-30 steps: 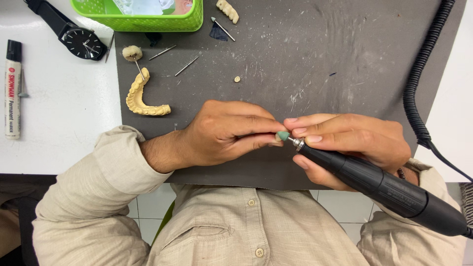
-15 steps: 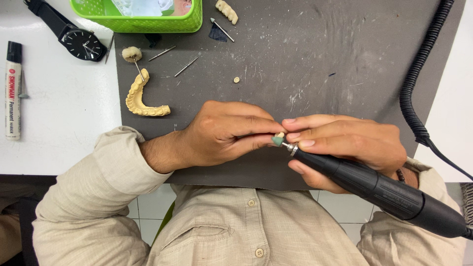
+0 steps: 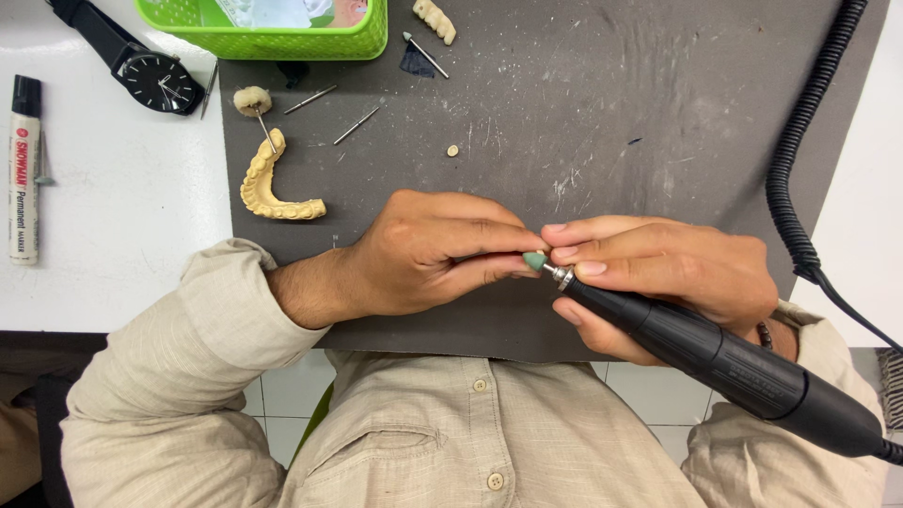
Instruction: The person holds a small dental crown/tooth prosthesis in one hand and uses a rotary grinding tool with different burs to grind and smooth its surface, swapping attachments and repositioning the piece repeatedly while working over a bench mat.
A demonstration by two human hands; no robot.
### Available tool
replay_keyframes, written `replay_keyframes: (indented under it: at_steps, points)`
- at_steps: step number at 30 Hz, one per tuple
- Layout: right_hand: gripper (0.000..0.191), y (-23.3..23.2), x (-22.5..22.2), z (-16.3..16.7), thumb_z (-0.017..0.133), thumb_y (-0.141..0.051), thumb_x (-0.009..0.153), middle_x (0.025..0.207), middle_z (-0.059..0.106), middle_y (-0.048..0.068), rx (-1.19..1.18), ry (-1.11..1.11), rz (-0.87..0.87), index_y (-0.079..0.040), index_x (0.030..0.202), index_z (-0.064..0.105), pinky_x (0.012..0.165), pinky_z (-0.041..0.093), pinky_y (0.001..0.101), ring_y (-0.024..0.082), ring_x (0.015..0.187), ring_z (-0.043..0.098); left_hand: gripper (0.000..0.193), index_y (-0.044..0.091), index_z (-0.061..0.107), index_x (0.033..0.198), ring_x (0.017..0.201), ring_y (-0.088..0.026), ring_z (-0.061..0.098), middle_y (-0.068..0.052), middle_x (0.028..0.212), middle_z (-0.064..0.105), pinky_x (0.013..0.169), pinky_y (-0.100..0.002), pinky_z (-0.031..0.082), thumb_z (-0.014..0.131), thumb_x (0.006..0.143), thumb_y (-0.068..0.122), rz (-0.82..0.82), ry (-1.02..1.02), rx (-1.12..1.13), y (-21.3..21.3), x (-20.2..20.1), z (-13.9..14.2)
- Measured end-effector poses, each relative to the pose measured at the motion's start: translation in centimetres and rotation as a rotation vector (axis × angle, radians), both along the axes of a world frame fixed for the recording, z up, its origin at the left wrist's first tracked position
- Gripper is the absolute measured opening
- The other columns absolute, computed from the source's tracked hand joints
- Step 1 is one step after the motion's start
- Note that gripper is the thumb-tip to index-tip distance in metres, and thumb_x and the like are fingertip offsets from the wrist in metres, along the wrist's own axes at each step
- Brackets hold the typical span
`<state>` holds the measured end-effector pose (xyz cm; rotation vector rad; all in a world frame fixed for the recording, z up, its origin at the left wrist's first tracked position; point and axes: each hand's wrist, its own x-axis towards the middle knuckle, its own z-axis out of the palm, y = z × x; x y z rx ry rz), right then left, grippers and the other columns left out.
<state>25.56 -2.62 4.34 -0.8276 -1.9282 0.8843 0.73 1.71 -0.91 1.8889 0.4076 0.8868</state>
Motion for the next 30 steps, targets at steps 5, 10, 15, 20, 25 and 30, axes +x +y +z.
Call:
replay_keyframes:
  at_steps: [5, 10, 15, 20, 25, 30]
  points:
    - [0.035, 0.02, -0.28, -0.08, 0.087, 0.000, 0.075, 0.095, 0.073, 0.020, -0.002, 0.035, -0.002, 0.002, 0.102, 0.065, 0.090, 0.066, 0.0417, 0.034, 0.103, 0.075, 0.021, 0.003, 0.072, 0.118, 0.096, -0.020, 0.078, -0.009, 0.110, 0.076, 0.080, -0.027, 0.066, 0.079, 0.098, 0.005, -0.005, 0.004, 0.002, 0.04, -0.03, 0.00]
    - [0.033, -0.03, -0.27, -0.23, 0.086, 0.000, 0.076, 0.095, 0.073, 0.020, 0.000, 0.030, -0.020, 0.002, 0.101, 0.065, 0.088, 0.067, 0.0409, 0.035, 0.103, 0.075, 0.021, 0.003, 0.072, 0.117, 0.095, -0.020, 0.078, -0.009, 0.109, 0.076, 0.080, -0.028, 0.065, 0.080, 0.097, 0.006, 0.005, 0.008, 0.003, -0.01, 0.00, 0.04]
    - [0.035, -0.01, -0.06, -0.16, 0.086, -0.001, 0.076, 0.096, 0.073, 0.020, -0.002, 0.016, 0.001, 0.001, 0.103, 0.064, 0.088, 0.065, 0.0408, 0.035, 0.103, 0.075, 0.022, 0.004, 0.072, 0.119, 0.096, -0.020, 0.078, -0.009, 0.110, 0.076, 0.081, -0.028, 0.066, 0.080, 0.098, 0.007, 0.006, -0.001, -0.008, -0.10, 0.01, -0.01]
    - [0.036, -0.15, 0.19, -0.07, 0.085, 0.001, 0.078, 0.098, 0.072, 0.020, -0.019, 0.012, -0.033, 0.003, 0.106, 0.062, 0.086, 0.063, 0.0395, 0.034, 0.103, 0.075, 0.022, 0.005, 0.072, 0.121, 0.098, -0.019, 0.078, -0.008, 0.112, 0.075, 0.079, -0.026, 0.066, 0.079, 0.100, 0.007, -0.002, -0.003, -0.027, -0.20, -0.06, -0.04]
    - [0.034, -0.22, -0.04, -0.34, 0.085, 0.001, 0.077, 0.097, 0.072, 0.020, -0.013, 0.029, -0.011, 0.002, 0.104, 0.064, 0.089, 0.066, 0.0412, 0.034, 0.105, 0.074, 0.023, 0.005, 0.072, 0.120, 0.097, -0.019, 0.078, -0.008, 0.112, 0.075, 0.083, -0.028, 0.066, 0.080, 0.099, 0.008, 0.005, 0.011, -0.008, -0.12, -0.08, -0.22]
    - [0.037, 0.04, 0.14, -0.21, 0.084, -0.003, 0.081, 0.096, 0.071, 0.021, 0.014, 0.027, 0.023, 0.001, 0.109, 0.060, 0.090, 0.063, 0.0447, 0.035, 0.102, 0.075, 0.022, 0.004, 0.071, 0.122, 0.099, -0.019, 0.078, -0.009, 0.113, 0.075, 0.082, -0.027, 0.066, 0.077, 0.101, 0.006, 0.009, 0.012, -0.005, -0.06, -0.10, -0.20]
